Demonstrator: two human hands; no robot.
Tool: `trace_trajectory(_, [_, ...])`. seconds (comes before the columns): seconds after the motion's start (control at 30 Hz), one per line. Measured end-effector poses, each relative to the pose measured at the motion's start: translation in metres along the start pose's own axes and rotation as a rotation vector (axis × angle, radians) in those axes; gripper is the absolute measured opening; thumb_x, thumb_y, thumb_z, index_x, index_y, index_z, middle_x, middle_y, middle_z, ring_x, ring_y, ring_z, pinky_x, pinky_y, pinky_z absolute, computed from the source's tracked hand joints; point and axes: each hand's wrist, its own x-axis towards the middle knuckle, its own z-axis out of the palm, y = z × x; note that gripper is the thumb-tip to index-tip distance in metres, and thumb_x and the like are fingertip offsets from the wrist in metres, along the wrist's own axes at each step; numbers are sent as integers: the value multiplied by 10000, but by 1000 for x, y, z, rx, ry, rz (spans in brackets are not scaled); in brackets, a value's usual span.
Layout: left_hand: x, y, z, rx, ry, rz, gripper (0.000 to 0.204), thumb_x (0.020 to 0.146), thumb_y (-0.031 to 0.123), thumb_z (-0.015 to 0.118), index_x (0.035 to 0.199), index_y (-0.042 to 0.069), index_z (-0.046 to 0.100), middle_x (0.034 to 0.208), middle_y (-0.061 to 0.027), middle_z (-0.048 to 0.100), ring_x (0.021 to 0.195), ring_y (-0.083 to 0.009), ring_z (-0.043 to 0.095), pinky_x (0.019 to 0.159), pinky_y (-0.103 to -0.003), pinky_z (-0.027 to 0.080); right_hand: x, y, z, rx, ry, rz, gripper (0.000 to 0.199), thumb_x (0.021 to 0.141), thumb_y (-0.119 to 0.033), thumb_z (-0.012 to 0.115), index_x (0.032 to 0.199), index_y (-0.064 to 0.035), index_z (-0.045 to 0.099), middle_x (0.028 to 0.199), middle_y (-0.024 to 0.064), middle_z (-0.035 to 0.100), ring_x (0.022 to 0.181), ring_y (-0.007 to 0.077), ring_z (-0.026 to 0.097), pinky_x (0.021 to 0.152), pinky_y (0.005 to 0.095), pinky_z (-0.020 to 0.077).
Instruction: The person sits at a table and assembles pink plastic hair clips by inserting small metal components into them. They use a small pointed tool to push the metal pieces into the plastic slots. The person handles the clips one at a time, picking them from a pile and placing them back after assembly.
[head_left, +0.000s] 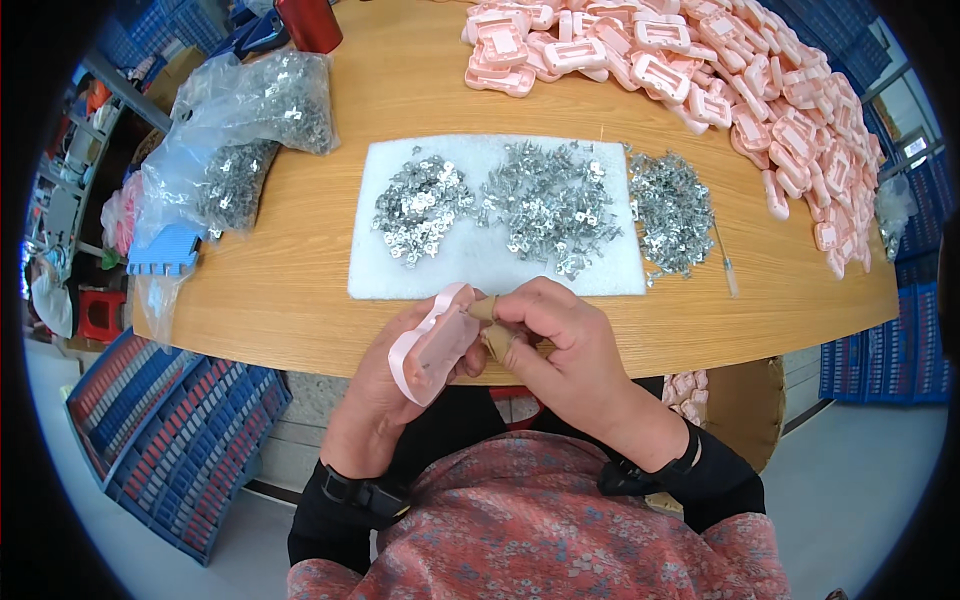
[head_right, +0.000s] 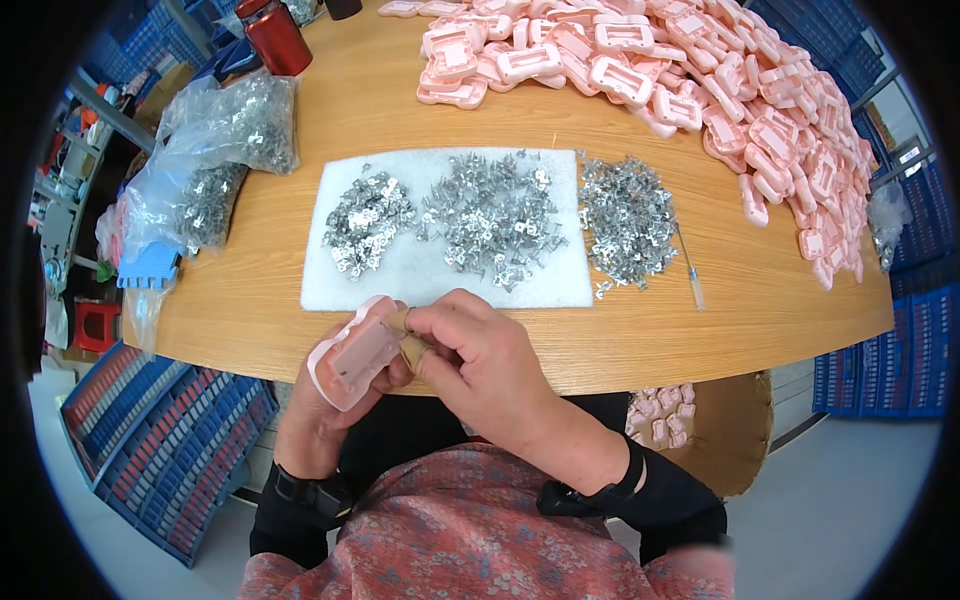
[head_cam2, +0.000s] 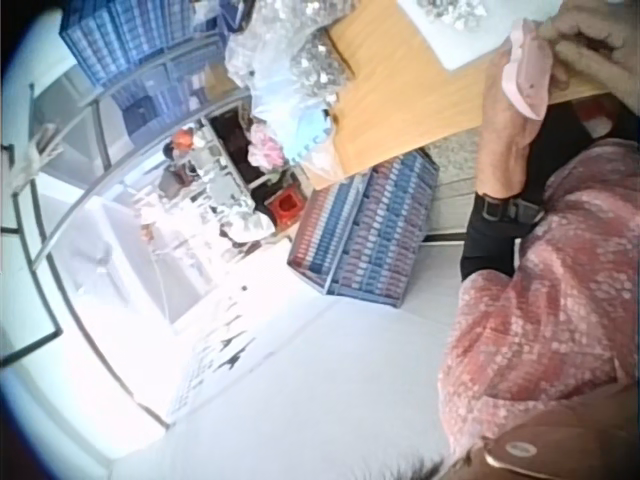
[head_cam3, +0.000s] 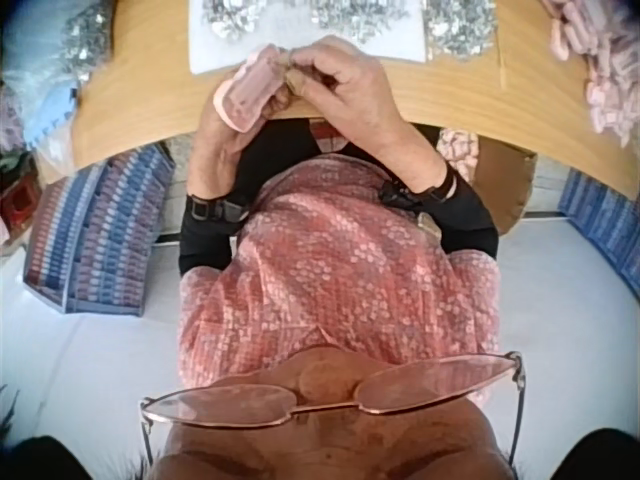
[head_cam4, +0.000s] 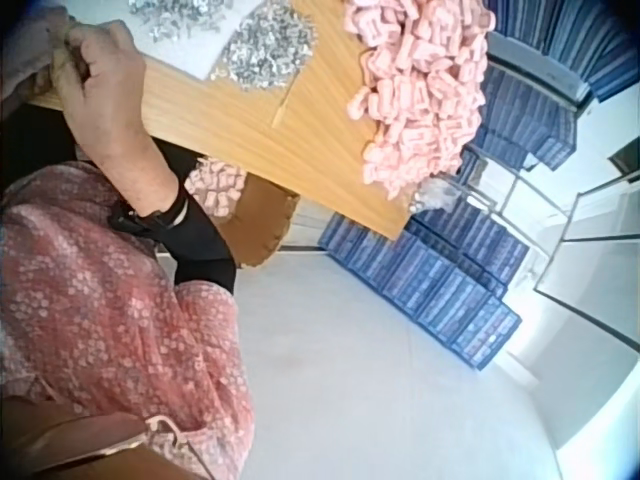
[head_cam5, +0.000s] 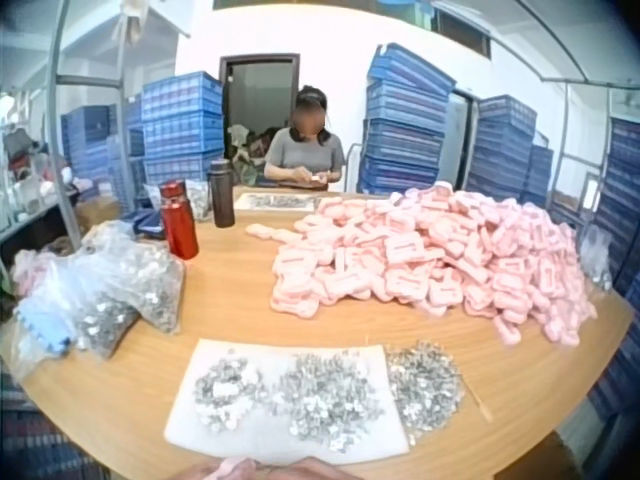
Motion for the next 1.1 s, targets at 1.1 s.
trace_trajectory(1.1, [7,-3,19,93,-8,1,352,1052,224,518,1330,7,524,1123,-100,638,962,-182,635,813,-302,537,-11,1,-23,395,-134,229,398,870,-112,782,1186,-10,562,958,3,670,797,32,585,700,213,487])
